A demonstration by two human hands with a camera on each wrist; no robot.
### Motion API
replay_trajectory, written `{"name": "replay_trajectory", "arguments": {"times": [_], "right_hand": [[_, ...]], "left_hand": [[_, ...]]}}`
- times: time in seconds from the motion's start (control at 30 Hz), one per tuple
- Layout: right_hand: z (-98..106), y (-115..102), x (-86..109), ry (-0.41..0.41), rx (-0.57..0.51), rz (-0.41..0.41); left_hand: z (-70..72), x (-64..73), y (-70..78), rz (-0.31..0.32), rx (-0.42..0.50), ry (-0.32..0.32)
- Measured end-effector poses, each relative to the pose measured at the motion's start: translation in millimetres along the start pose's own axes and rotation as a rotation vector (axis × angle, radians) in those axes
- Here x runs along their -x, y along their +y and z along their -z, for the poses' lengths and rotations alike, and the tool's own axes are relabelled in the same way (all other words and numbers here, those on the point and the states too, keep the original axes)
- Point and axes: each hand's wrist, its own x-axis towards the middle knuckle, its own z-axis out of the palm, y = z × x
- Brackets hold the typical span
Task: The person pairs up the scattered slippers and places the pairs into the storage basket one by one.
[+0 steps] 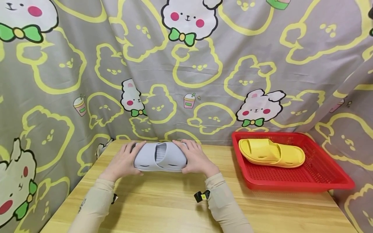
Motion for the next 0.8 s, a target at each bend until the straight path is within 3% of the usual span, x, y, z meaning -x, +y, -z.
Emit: {"name": "replay_trajectory", "arguments": {"times": [0.5,0.8], "right_hand": [[-0.9,3.9,-0.2,0.004,-0.088,-0.020],[-1.1,8.2,0.2,-0.012,-0.109,-0.034]], "left_hand": [[-0.6,1.6,3.2,0.091,0.053,-0.024],[-3.5,5.3,5.0,0.144,0.120,0.008]]}}
